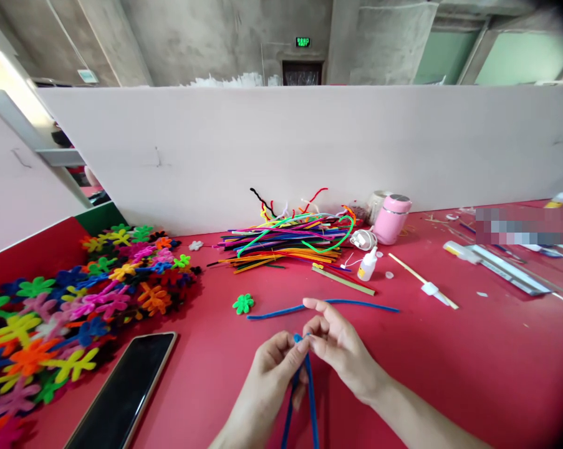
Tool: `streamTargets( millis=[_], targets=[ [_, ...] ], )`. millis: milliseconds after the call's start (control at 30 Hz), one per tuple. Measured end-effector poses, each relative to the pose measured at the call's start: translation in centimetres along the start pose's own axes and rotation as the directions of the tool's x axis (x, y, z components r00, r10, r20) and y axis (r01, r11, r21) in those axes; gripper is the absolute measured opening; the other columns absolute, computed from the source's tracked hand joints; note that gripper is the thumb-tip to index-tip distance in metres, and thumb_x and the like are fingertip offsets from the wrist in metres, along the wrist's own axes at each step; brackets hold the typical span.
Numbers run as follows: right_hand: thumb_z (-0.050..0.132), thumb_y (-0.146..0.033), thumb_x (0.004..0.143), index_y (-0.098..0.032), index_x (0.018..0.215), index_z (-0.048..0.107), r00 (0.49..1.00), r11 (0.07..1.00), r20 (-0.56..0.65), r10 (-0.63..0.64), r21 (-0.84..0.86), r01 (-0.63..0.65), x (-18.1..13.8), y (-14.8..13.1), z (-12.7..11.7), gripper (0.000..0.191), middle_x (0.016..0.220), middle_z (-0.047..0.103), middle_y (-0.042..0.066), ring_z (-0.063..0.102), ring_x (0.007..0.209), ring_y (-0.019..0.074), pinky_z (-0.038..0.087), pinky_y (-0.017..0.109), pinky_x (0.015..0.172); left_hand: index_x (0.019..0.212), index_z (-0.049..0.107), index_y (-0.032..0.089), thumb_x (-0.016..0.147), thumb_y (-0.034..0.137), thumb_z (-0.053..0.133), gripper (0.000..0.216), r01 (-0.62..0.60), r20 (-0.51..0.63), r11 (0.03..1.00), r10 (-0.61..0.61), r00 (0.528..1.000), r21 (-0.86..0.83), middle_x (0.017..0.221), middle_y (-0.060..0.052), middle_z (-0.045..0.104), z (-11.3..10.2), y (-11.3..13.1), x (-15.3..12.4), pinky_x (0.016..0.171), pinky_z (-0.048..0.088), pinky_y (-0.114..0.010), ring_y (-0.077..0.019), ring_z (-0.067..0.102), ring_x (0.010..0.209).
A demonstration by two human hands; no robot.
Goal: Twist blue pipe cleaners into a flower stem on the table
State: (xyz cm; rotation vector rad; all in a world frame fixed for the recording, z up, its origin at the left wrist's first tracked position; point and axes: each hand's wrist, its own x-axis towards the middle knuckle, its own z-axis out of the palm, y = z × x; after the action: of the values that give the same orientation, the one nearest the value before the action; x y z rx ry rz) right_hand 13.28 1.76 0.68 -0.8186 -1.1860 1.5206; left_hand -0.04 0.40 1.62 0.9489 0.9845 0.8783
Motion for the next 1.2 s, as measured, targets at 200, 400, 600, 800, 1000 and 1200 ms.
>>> streamTargets(
  millis=[200, 400, 600, 800, 1000, 1200],
  targets=[
    [0.057, -0.016, 0.075, -0.022, 0.111, 0.044, 0.998, 0.992, -0.027, 0.061, 0.115, -0.057, 0.0, -0.5, 0.0, 0.040, 0.075, 0.051, -0.003, 0.046, 0.069, 0.0083, 0.035, 0.022, 0.068, 0.066, 0.044, 0.017, 0.080, 0.031, 0.047, 0.020, 0.030, 0.043, 0.999, -0.029, 0.999, -0.012, 0.042, 0.009, 0.038, -0.1, 0.2, -0.2, 0.037, 0.019, -0.016, -0.0014, 0.029, 0.033],
    [0.060, -0.014, 0.071, -0.021, 0.111, 0.044, 0.995, 0.983, 0.026, 0.094, 0.154, -0.097, 0.3, -0.9, -0.1, 0.043, 0.071, 0.051, -0.004, 0.046, 0.063, 0.0071, 0.035, 0.021, 0.062, 0.068, 0.049, 0.015, 0.079, 0.030, 0.049, 0.018, 0.073, 0.104, 0.997, -0.073, 0.992, -0.001, 0.041, 0.008, 0.041, -0.1, 0.4, -0.1, 0.035, 0.018, -0.016, -0.0012, 0.028, 0.032],
    [0.054, -0.020, 0.076, -0.019, 0.107, 0.045, 0.995, 0.991, -0.043, 0.095, 0.103, -0.090, 0.4, -0.6, 0.0, 0.033, 0.074, 0.052, -0.002, 0.050, 0.069, 0.0096, 0.038, 0.024, 0.067, 0.066, 0.053, 0.014, 0.078, 0.026, 0.051, 0.017, 0.009, -0.014, 0.998, -0.009, 1.000, -0.065, 0.045, 0.005, 0.049, 0.1, 0.0, 0.1, 0.038, 0.028, -0.017, -0.0029, 0.036, 0.034],
    [0.056, -0.018, 0.074, -0.021, 0.113, 0.039, 0.996, 0.967, 0.046, 0.076, -0.246, -0.062, -0.1, 0.3, 0.0, 0.042, 0.073, 0.049, -0.003, 0.052, 0.059, 0.0098, 0.040, 0.023, 0.053, 0.062, 0.056, 0.014, 0.075, 0.025, 0.054, 0.017, -0.086, -0.144, 0.989, 0.068, 0.987, -0.119, 0.049, 0.005, 0.048, 0.0, -0.2, 0.4, 0.043, 0.036, -0.018, -0.0055, 0.043, 0.042],
    [0.054, -0.015, 0.074, -0.022, 0.112, 0.040, 0.996, 0.953, 0.076, 0.051, -0.301, -0.026, -0.2, 0.3, 0.3, 0.041, 0.069, 0.046, -0.004, 0.049, 0.058, 0.0086, 0.041, 0.022, 0.054, 0.057, 0.054, 0.015, 0.074, 0.025, 0.056, 0.020, -0.076, -0.125, 0.985, 0.056, 0.991, -0.157, 0.046, 0.006, 0.043, 0.0, 0.1, 0.4, 0.040, 0.037, -0.018, -0.0059, 0.043, 0.040],
    [0.055, -0.016, 0.074, -0.022, 0.114, 0.039, 0.993, 0.949, 0.106, 0.060, -0.315, -0.024, -0.2, -0.4, 0.1, 0.044, 0.070, 0.045, -0.004, 0.046, 0.057, 0.0077, 0.040, 0.021, 0.053, 0.072, 0.059, 0.015, 0.073, 0.028, 0.056, 0.014, -0.059, -0.096, 0.997, 0.054, 0.994, -0.045, 0.051, 0.004, 0.054, -0.4, 0.6, 0.3, 0.041, 0.039, -0.020, -0.0074, 0.046, 0.039]
  ],
)
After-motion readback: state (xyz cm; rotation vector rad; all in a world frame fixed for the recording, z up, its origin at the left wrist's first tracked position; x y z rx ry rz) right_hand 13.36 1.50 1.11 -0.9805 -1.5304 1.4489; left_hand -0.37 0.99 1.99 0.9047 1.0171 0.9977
